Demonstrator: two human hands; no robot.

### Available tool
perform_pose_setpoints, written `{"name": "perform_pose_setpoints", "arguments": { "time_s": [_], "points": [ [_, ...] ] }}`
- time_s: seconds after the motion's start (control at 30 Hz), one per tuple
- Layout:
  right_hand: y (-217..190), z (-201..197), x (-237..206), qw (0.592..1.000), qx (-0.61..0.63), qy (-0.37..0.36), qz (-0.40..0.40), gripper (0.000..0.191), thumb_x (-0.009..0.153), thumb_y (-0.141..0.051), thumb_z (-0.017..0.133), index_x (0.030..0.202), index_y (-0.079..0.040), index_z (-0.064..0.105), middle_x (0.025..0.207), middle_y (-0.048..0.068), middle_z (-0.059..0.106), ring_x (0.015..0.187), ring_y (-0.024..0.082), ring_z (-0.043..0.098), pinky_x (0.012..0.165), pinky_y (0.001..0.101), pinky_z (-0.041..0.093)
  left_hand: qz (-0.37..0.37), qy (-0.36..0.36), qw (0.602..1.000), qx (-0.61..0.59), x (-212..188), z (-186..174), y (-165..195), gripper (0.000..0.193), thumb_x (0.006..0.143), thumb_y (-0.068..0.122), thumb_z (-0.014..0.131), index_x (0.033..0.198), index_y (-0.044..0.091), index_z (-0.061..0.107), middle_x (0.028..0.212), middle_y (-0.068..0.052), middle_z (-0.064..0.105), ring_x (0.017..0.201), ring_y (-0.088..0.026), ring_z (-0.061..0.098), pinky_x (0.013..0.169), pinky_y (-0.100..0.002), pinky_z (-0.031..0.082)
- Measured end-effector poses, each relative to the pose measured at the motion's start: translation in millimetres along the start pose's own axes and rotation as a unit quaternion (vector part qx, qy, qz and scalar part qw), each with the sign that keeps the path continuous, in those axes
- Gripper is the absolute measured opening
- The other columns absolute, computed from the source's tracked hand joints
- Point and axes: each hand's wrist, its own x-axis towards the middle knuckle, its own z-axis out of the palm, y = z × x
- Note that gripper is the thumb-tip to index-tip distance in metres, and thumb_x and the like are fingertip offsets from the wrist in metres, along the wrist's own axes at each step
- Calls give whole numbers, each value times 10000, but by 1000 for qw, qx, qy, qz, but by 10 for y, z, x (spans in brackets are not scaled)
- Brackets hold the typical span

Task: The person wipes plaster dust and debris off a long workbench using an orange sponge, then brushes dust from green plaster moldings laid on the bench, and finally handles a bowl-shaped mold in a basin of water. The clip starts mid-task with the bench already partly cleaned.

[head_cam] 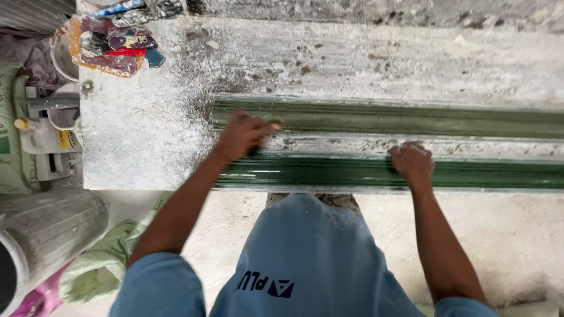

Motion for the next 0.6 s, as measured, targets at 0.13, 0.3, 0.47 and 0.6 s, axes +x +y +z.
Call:
{"name": "perform_pose_setpoints", "arguments": {
  "time_s": [0.13, 0.3, 0.47, 0.6],
  "points": [
    [-2, -29, 68, 998, 2, -36, 51, 701, 995, -585, 510, 1306, 27, 652, 1362, 292, 617, 1259, 526, 546, 1006, 617, 477, -66, -107, 991, 39, -592, -620, -578, 434, 929, 196, 717, 1313, 395, 693, 1254, 36, 737, 1094, -178, 702, 1190, -496, 359],
    [-14, -85, 149, 995, -15, -64, 79, 872, 960, -679, 533, 1395, 76, 547, 1449, 267, 543, 1322, 516, 465, 1008, 618, 443, -62, -175, 979, 81, -701, -1275, -831, 400, 951, 309, 717, 1340, 367, 642, 1150, 0, 761, 982, -204, 721, 1082, -451, 435],
    [45, -27, 86, 998, 5, -8, 58, 869, 950, -663, 590, 1323, 121, 595, 1317, 305, 614, 1281, 483, 515, 982, 576, 458, 8, -281, 953, 113, -258, -1334, -773, 500, 945, 299, 691, 1424, 391, 580, 1074, 28, 782, 898, -212, 728, 1030, -412, 478],
    [49, 29, 21, 995, -86, 5, -45, 724, 1099, -605, 478, 1025, 42, 794, 1249, 278, 654, 1184, 410, 649, 1083, 491, 484, 120, -374, 917, 65, 444, -667, -461, 362, 933, 376, 699, 1281, 293, 640, 1015, -6, 748, 889, -214, 725, 885, -406, 543]
  ]
}}
